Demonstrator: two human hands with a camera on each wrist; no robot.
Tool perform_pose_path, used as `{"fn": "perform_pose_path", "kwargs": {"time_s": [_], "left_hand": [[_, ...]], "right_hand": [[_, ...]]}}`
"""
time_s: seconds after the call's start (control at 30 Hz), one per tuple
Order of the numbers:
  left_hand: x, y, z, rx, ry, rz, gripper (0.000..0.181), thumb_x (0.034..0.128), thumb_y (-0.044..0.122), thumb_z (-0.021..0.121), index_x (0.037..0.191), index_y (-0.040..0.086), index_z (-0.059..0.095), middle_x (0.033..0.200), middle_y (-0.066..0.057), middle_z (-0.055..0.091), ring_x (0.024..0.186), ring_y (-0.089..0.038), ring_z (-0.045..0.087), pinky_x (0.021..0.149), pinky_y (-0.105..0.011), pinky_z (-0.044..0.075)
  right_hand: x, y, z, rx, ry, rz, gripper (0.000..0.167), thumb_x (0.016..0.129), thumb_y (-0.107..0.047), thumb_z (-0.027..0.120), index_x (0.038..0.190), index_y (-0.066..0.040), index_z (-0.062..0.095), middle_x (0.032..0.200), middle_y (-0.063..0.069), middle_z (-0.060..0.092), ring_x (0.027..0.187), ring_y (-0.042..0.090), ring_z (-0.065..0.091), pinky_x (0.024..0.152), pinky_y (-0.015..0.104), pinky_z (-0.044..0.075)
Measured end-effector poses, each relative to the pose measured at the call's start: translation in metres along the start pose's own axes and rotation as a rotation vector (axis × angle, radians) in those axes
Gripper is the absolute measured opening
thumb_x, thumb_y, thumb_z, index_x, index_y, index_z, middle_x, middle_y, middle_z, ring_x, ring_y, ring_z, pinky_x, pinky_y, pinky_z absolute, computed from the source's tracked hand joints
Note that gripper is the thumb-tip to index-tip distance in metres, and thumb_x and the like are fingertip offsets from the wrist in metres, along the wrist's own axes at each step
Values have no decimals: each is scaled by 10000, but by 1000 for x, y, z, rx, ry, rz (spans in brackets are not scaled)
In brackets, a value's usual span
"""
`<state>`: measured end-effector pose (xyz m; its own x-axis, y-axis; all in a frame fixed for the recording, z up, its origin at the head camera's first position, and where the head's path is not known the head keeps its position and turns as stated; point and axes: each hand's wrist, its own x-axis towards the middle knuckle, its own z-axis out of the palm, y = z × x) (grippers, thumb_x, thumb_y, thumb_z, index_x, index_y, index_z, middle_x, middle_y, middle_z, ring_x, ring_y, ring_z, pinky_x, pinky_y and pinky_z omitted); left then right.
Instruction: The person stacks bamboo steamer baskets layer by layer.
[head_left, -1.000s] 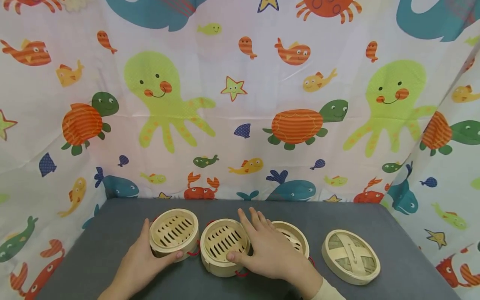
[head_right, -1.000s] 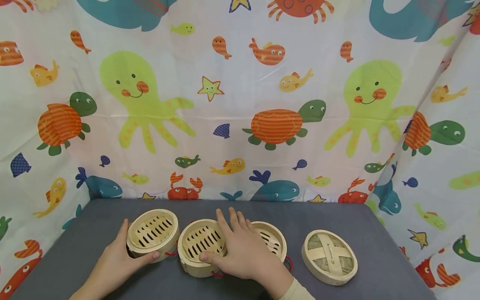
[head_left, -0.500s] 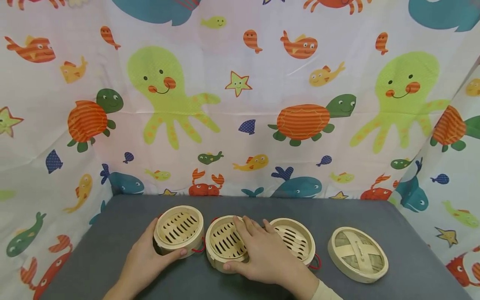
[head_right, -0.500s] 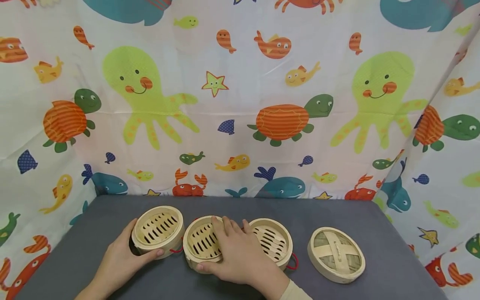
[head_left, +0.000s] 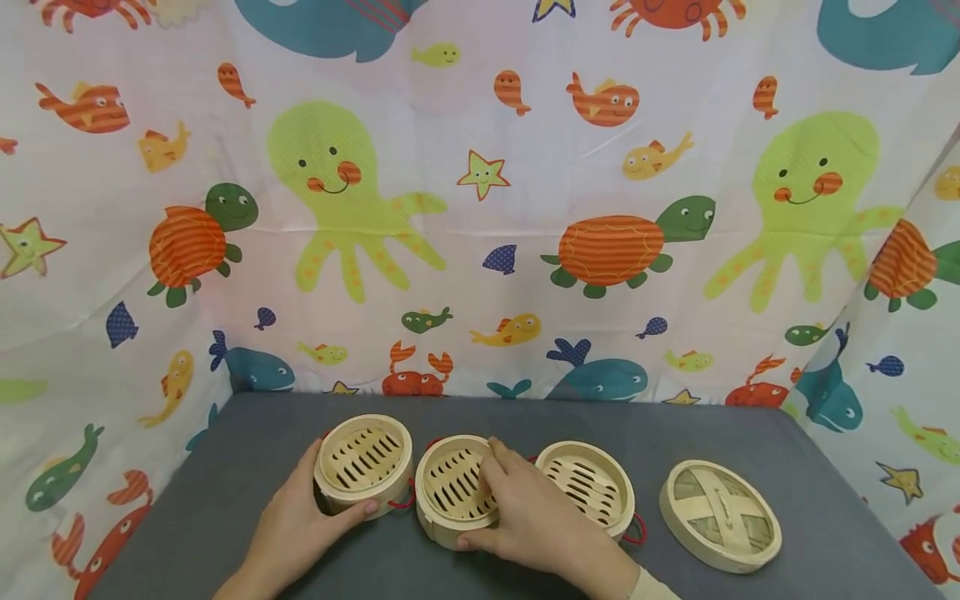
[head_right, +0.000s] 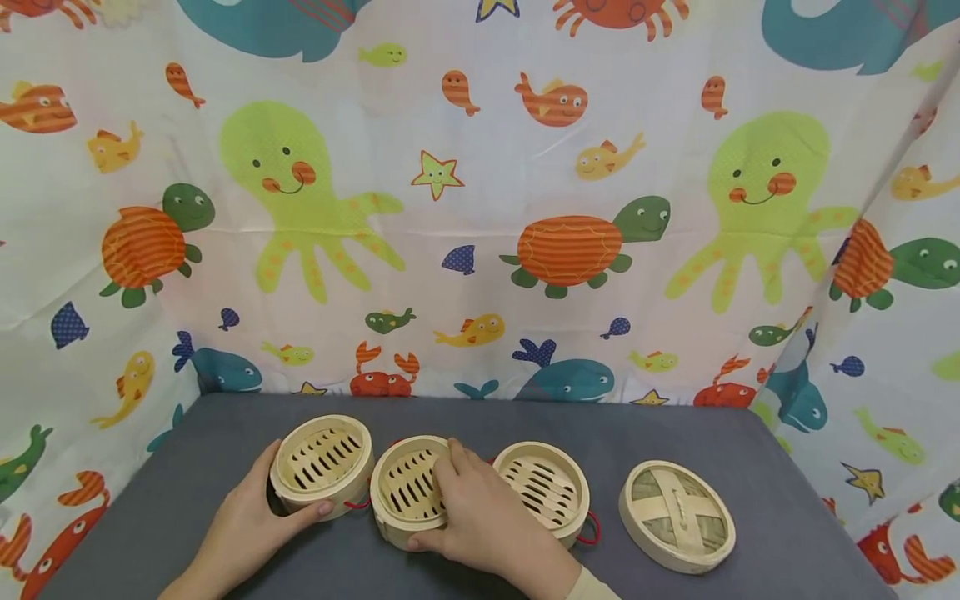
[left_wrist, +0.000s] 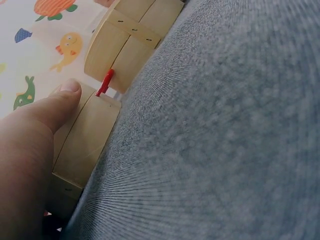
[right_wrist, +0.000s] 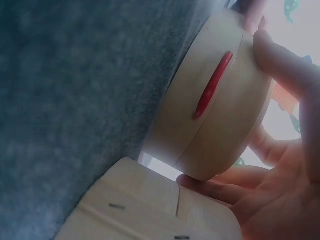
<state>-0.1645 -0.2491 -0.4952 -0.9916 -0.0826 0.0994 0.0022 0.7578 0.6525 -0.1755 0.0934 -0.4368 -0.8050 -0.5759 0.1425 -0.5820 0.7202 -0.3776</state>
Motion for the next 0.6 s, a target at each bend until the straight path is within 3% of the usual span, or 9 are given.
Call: {"fn": "perform_pose_path", "kwargs": {"time_s": [0.13,0.2,0.43,0.6], "left_hand": [[2,2,1,16,1,-4,1477,696,926,783,1741,64,195,1679,-267,413,1458,-519,494,1056,-744,460],[2,2,2,22,7,1,1476,696,930,779,1737,54,205,1674,-274,419,1446,-523,506,1051,-741,465],[-1,-4,6,20,29,25,1447,709,920,779,1730,55,229,1659,-260,449,1421,-512,540,1027,-736,483],[-1,-3,3,14,47,20,1482,722,889,808,1743,44,144,1644,-301,448,1406,-546,539,1011,-745,488]], "right_hand": [[-1,1,0,26,36,-7,555,807,-620,938,837,-236,538,1582,367,478,1415,462,568,840,412,544],[-1,1,1,34,43,-5,561,800,-613,944,801,-239,526,1580,370,478,1414,464,569,822,396,525],[-2,3,4,49,54,-11,578,805,-635,927,784,-240,505,1551,359,519,1408,486,567,838,423,508],[0,1,3,52,112,-31,559,827,-604,931,800,-258,492,1527,349,551,1412,499,557,991,547,563]]}}
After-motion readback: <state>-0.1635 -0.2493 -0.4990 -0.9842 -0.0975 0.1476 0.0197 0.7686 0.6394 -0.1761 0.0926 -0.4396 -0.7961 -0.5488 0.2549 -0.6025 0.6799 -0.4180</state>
